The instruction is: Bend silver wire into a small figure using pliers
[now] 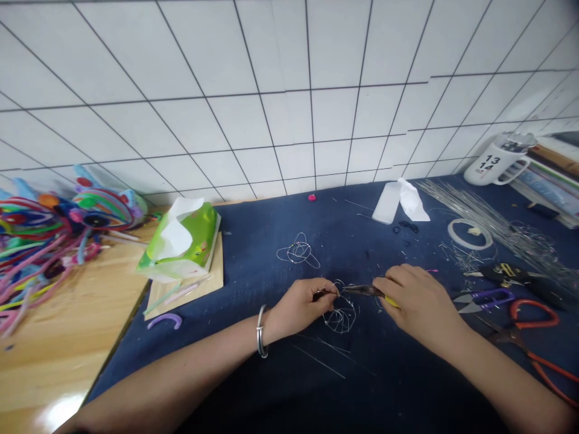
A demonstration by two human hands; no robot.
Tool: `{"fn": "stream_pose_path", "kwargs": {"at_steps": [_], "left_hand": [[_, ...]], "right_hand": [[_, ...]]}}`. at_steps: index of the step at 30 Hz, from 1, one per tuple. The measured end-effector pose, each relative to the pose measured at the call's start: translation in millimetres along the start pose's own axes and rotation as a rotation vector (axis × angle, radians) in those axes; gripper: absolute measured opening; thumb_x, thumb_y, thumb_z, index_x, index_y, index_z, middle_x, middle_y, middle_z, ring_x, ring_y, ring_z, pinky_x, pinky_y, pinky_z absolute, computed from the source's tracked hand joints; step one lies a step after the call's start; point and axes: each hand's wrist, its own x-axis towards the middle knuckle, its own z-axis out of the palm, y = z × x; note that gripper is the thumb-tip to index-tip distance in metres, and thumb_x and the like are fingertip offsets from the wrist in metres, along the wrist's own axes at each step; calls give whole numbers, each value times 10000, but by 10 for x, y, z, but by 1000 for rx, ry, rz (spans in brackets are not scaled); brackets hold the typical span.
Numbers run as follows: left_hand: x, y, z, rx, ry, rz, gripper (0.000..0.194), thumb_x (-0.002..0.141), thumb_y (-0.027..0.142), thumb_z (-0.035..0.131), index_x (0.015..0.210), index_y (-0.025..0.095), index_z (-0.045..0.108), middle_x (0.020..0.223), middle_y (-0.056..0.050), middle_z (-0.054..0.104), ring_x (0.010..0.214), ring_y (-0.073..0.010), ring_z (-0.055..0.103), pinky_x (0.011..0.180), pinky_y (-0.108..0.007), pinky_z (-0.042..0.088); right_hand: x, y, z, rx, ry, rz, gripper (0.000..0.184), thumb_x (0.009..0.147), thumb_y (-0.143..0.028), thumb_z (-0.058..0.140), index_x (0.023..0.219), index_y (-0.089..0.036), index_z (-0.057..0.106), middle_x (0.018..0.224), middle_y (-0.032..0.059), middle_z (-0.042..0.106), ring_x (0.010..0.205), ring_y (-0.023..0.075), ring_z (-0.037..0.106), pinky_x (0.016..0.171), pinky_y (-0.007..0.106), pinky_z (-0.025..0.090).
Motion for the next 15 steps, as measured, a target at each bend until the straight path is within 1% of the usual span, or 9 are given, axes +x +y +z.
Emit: {"fn": "stream_pose_path", "kwargs": {"at_steps": [3,8,15], "left_hand": [[-7,16,7,28,15,21,178,827,195,417,827,158,592,699,7,593,599,-86,502,574,-202,389],[-4,32,33,56,37,15,173,815,168,421,835,155,592,699,4,595,586,-85,499,560,-199,389],[0,9,50,50,53,33,177,810,154,421,841,159,595,703,6,593,589,-83,498,556,-194,390]], "right_hand": [[-7,-59,2,-42,-34,1,128,781,-195,477,870,-232,561,770,22,493,735,167,405,662,303,280],[-12,-147,16,-121,-27,26,126,787,-199,462,861,-222,561,749,29,477,735,178,400,658,318,260],[-22,-175,58,-224,-28,-8,194,779,-157,456,943,-215,541,785,30,482,746,182,404,654,326,252]]}}
